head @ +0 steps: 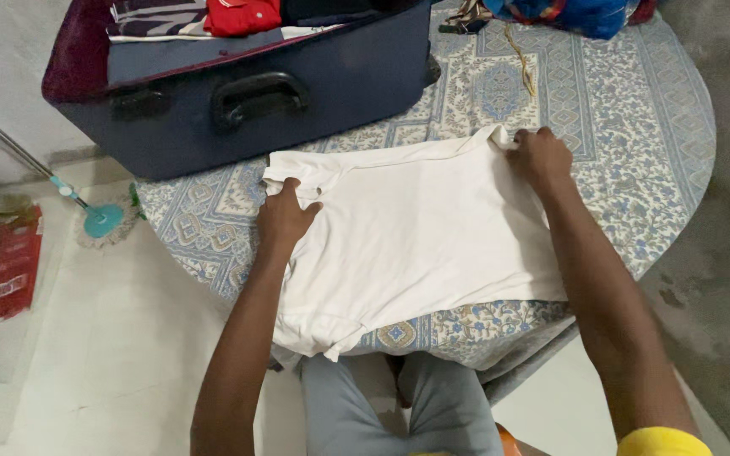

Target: The person folds a white t-shirt on a table with a patterned cloth and places it into an open blue suitcase.

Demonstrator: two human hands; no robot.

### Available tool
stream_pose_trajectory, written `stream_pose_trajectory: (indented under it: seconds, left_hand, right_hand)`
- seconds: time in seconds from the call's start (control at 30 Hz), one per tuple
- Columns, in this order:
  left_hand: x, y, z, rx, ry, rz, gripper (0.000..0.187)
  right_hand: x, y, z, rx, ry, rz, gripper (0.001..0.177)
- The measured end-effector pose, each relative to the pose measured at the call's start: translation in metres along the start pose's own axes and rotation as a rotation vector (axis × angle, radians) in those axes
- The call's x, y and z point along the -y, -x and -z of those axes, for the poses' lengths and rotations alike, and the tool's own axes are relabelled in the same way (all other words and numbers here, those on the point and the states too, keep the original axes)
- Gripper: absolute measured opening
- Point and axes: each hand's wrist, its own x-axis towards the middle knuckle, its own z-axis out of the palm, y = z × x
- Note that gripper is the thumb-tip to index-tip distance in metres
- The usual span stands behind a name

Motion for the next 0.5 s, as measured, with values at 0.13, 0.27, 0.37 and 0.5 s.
stream_pose_trajectory:
  seconds: [0.13,0.27,0.37,0.5]
  left_hand:
    - [0.021,-0.015,-0.02,-0.026,-0.012,-0.002,0.022]
    - [0.023,-0.027,-0.025,-0.102,0.0,0.003,0.019]
    - [0.005,-0.017,-0.007,-0.043,0.063,-0.016,0.05]
    - [-0.013,-0.014,0.009,0.045,-0.027,-0.052,0.063]
  right_hand:
    - [-0.022,-0.047,-0.015,-0.159,-0.073,-0.092,0.032]
    - [-0.027,-0.072,-0.022,-0.264,-0.253,-0.11,0.024]
    - [-0.017,-0.07,-0.023,-0.327,-0.416,-0.113,0.04]
    - [0.011,-0.042,-0.004,-0.167,-0.335,-0.072,0.068]
